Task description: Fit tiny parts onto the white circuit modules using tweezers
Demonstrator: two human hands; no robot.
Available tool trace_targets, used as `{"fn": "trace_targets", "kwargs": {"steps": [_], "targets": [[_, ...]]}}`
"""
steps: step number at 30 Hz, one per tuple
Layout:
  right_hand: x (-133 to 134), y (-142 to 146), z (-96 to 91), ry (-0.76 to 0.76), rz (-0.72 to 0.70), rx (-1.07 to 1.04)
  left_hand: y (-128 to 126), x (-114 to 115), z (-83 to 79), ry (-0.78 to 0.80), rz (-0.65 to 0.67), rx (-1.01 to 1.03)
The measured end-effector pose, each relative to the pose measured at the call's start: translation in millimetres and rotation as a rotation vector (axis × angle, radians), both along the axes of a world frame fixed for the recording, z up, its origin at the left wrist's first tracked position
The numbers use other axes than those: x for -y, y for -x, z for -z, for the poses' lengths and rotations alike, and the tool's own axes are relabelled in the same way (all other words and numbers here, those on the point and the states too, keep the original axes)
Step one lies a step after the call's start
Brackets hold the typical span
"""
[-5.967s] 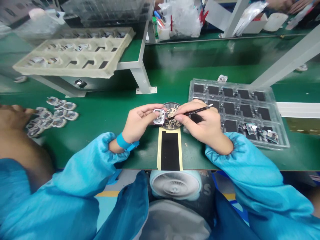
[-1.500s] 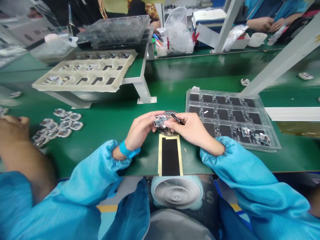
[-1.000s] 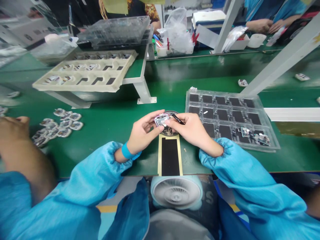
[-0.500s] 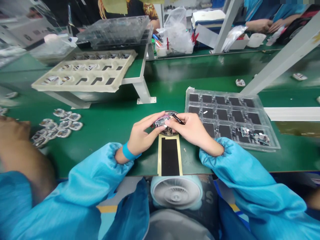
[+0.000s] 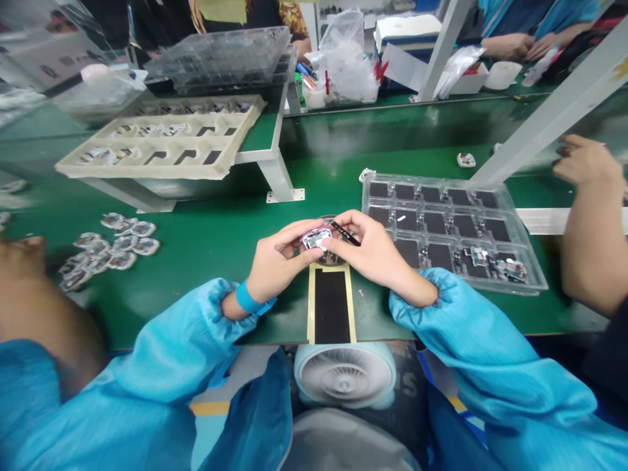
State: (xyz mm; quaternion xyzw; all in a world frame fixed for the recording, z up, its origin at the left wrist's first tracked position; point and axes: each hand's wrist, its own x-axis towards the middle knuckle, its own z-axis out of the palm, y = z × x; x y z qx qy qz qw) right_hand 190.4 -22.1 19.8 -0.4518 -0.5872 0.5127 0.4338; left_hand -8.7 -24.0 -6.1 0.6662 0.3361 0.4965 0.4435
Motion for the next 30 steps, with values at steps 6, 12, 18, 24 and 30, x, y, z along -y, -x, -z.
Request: {"fn": "trace_targets", "kwargs": {"steps": [6, 12, 18, 24, 30], "targets": [[0.0, -3.5, -0.6, 0.004, -0.054, 0.038, 2.7, -2.0, 1.6, -0.135, 0.003, -0.065], [0.9, -6.0, -6.2, 0.014, -0.084, 0.050, 2.9, -4.5, -0.2, -0.024, 0.071, 0.047], [-0.7, -8.5, -2.1, -0.008, -0.103, 0.047, 2.3, -4.6, -0.7, 0.005, 0.097, 0.103], [0.7, -7.5, -0.4, 0.028, -0.090, 0.015, 1.4, -3.1, 2.0, -0.020, 0.092, 0.075], [1.2, -4.4, 0.7, 0.047, -0.092, 0.015, -0.3, -3.4, 2.6, 0.005, 0.090, 0.115]]}}
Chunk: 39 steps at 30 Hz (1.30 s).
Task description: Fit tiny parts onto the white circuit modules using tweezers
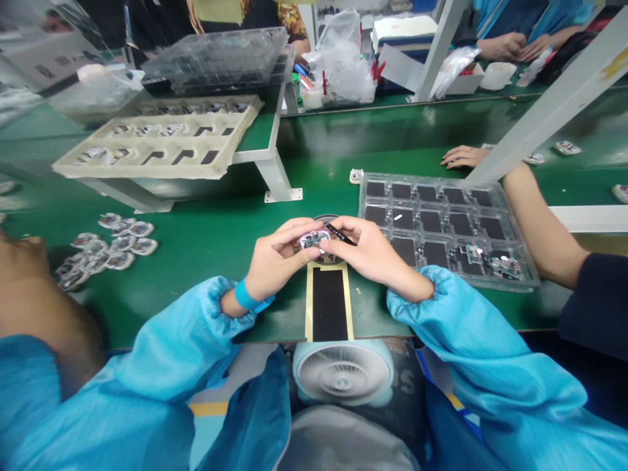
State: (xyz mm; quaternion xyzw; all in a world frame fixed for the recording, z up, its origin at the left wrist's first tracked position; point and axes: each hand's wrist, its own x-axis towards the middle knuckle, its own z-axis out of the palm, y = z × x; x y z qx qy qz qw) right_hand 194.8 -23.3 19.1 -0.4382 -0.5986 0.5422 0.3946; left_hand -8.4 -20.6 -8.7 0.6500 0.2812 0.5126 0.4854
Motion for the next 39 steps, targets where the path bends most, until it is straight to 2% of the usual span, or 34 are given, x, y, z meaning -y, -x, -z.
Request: {"fn": "trace_targets", "kwargs": {"steps": [7, 14, 18, 22, 24, 27, 30, 34, 39], "targets": [[1.6, 0.3, 1.4, -0.091, -0.004, 0.063, -2.7, 2.0, -5.8, 0.111, 0.046, 0.066], [2.5, 1.8, -0.7, -0.125, 0.081, 0.192, -7.1, 8.8, -1.6, 0.320, 0.010, -0.050], [2.0, 5.7, -2.1, -0.159, 0.087, 0.207, -11.1, 12.6, -4.1, 0.366, -0.029, -0.042], [-0.2, 4.7, -4.9, -0.178, 0.065, 0.179, -13.4, 13.9, -7.2, 0.342, -0.075, -0.039], [-3.0, -0.1, -5.9, -0.217, 0.018, 0.229, -13.0, 13.2, -7.0, 0.337, -0.082, -0.063], [-7.6, -8.5, -4.9, -0.392, 0.017, 0.330, -10.9, 12.0, -5.9, 0.285, -0.114, -0.183], [-10.0, -11.8, -2.4, -0.562, 0.084, 0.332, -8.9, 11.9, -6.0, 0.138, -0.187, -0.344], [-10.4, -10.2, -1.0, -0.646, 0.039, 0.285, -7.1, 12.2, -7.2, -0.001, -0.237, -0.463], [-12.4, -13.9, 5.5, -0.803, -0.041, 0.278, -5.6, 10.6, -7.6, -0.011, -0.238, -0.482]]}}
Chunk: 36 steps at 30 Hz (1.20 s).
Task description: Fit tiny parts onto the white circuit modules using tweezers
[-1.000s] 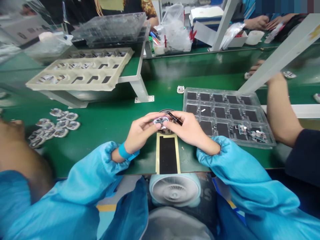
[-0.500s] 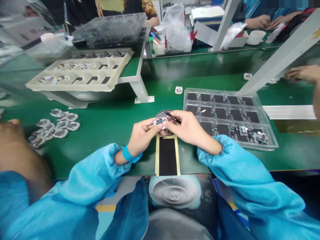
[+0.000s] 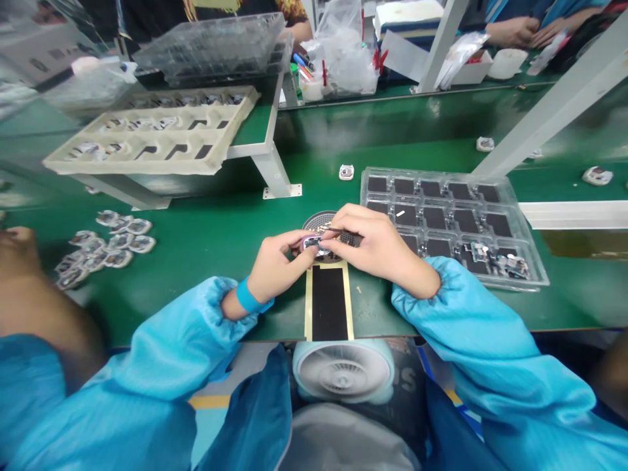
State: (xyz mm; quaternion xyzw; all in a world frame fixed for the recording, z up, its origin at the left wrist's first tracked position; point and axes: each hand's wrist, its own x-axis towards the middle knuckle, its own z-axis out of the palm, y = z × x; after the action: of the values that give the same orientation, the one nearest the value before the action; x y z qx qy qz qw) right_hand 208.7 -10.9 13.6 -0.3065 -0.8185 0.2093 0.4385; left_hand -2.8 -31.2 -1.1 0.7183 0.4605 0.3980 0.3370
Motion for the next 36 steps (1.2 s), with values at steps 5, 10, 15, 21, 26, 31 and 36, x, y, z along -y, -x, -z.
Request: {"fn": "trace_targets", "kwargs": {"steps": [5, 10, 15, 21, 26, 31, 36], "targets": [[0.3, -3.9, 8.1, -0.103, -0.003, 0.080, 1.8, -1.1, 1.3, 0.021, 0.039, -0.010], [3.2, -3.8, 6.9, -0.098, 0.019, 0.181, 2.4, -1.4, 2.2, 0.099, 0.065, 0.012], [0.4, -3.5, 2.9, -0.021, -0.004, 0.145, 2.1, -6.5, -1.2, 0.347, 0.157, 0.250], [-8.5, -12.7, -0.1, -0.040, 0.255, 0.298, 7.7, -15.2, -0.4, 0.604, 0.266, 0.571], [-5.8, -14.2, 5.0, -0.001, 0.334, 0.576, 6.9, -13.9, 1.9, 0.613, 0.290, 0.640], [-5.1, -16.0, -4.1, -0.088, 0.346, 0.221, 16.7, -25.1, 0.0, 0.396, 0.176, 0.378], [-4.9, -30.8, -22.9, -0.182, 0.558, -0.245, 79.9, -83.6, -0.2, 0.101, -0.179, -0.189]]}}
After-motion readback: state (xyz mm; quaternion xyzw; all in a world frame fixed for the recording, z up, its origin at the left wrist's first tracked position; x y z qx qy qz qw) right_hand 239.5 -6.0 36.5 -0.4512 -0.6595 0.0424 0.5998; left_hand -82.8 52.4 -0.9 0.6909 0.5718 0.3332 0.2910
